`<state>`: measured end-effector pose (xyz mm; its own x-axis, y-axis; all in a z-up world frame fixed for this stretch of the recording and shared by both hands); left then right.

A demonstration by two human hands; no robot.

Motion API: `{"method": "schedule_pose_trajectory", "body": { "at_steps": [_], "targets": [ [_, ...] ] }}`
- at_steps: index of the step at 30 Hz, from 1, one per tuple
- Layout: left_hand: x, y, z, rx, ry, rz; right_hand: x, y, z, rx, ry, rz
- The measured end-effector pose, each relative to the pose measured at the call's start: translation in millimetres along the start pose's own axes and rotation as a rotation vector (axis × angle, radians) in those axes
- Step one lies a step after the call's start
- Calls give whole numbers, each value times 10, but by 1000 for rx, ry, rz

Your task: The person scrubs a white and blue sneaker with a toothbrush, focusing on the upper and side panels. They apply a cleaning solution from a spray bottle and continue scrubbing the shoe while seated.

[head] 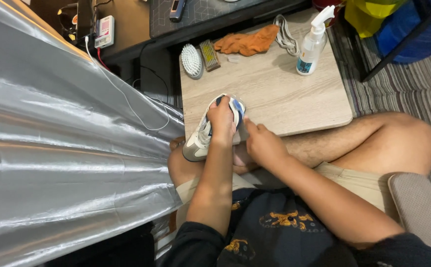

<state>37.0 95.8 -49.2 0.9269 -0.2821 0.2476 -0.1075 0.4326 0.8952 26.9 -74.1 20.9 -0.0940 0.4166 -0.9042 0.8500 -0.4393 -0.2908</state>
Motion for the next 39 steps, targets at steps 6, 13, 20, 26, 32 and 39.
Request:
{"method": "schedule_pose_trajectory", "body": {
  "at_steps": [6,13,20,26,32,39],
  "targets": [
    [53,149,177,20,6,2,-352,-288,113,-127,-34,158],
    [23,98,98,27,-4,40,-41,-76,-200,-90,69,75],
    [40,131,82,41,7,1,-174,-221,181,-75,-1,210],
    [-23,-48,-84,19,6,23,204,-27,-149,37,-34,59],
    [-41,-192,-221,-27,-2,32,186,48,-303,154,-63,-59],
    [-48,-246,-256,-30,8,35,-23,-182,137,25,-137,107]
  ]
}}
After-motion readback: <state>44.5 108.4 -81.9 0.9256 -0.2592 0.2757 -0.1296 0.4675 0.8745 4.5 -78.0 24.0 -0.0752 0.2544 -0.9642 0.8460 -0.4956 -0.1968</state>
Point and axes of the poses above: each hand's wrist, its own z-axis away from the middle knuckle, its own x-axis out of the palm, y = z × x, the point moved 10 cm from there along -z, towards the middle knuckle, and after that the axes turned 1 degree about -z, right-handed, at the moved point
